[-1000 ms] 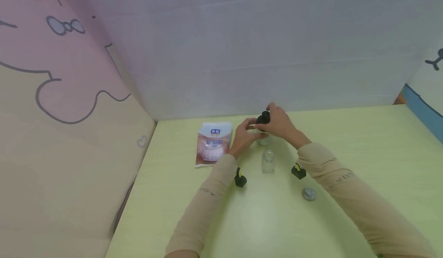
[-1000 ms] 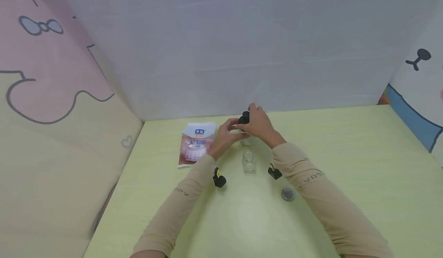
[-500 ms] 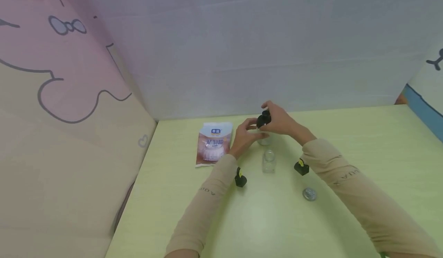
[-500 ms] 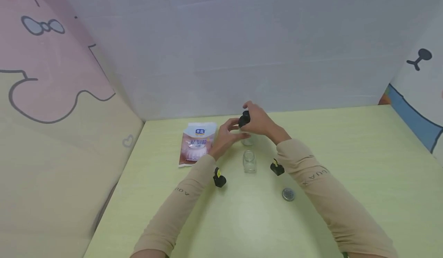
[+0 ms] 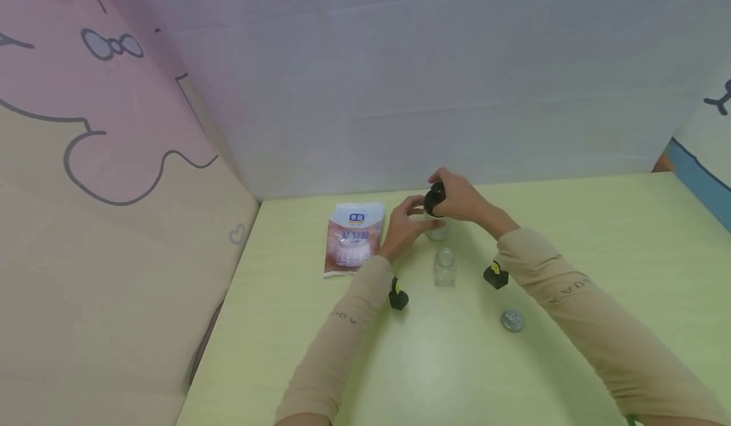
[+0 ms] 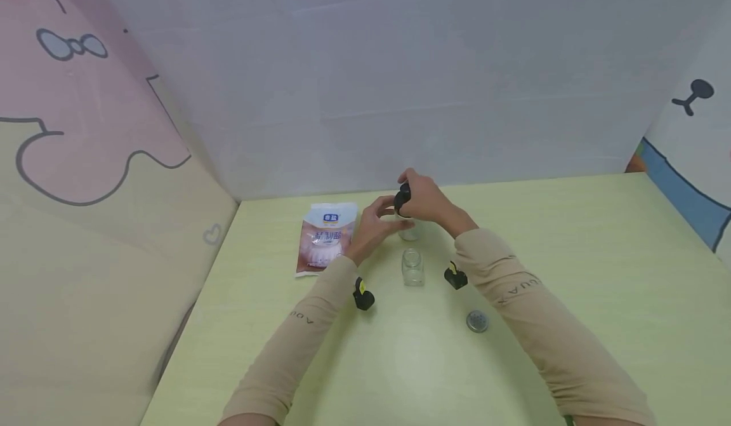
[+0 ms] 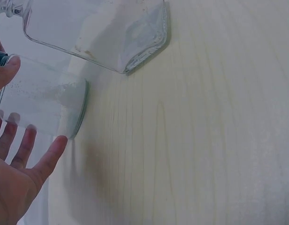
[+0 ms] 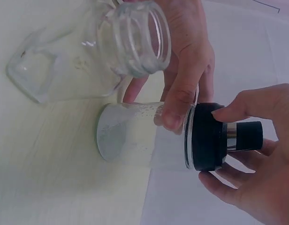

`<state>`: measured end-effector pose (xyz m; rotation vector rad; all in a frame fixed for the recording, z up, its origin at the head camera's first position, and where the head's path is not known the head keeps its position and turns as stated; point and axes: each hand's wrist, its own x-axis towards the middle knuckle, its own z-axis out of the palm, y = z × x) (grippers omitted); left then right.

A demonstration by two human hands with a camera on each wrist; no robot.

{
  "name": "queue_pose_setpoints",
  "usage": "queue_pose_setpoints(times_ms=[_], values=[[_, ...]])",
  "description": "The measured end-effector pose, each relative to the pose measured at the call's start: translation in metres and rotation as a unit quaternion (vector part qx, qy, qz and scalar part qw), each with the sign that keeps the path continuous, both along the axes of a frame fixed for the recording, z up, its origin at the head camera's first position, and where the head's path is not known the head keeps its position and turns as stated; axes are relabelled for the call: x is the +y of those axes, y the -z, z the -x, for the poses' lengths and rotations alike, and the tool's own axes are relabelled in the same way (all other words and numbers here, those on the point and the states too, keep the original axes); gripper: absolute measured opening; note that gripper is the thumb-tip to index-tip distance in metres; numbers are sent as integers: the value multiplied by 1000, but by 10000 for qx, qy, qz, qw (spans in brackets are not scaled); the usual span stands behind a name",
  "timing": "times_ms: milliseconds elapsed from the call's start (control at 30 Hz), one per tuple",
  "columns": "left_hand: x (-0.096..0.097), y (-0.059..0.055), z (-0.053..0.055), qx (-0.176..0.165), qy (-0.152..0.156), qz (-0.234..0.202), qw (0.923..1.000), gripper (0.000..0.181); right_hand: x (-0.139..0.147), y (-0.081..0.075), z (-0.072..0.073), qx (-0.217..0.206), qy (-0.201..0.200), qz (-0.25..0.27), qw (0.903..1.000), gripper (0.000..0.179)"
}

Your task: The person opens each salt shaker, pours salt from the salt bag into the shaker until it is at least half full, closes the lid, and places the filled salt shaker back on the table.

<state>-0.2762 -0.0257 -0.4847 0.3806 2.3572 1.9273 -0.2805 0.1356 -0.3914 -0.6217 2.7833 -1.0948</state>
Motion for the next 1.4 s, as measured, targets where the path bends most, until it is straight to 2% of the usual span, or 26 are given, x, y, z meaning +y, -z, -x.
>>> queue_pose_setpoints(times_ms=[100,233,333,633,900,1100,1200,1400], values=[[-1,1,0,35,-17,18,10000,57,-1,0,-1,32,-24,-67,10000,62],[-1,1,0,106,-71,81,9999,57,-3,0,-3,97,243,-397,9989,71],[0,1,0,121,-56,82,9999,56,-4,2,-3,115,403,-505,9978,72],[1,4,0,134,-50,55,9999,55,0,1,0,244,278,54,9993,64],[-1,4,1,213,-80,122,9997,57,9,-5,-4,472,124,148,9987,62],[1,4,0,142,-167,111,9997,61,23,-8,-13,643,193,96,9977,59],[1,0,-3,95,-223,101,9997,60,31,-9,-19,707,240,107,9972,60],[1,-22,-18,136,-214,-12,9997,58,46,-9,-30,827,257,78,9962,56]])
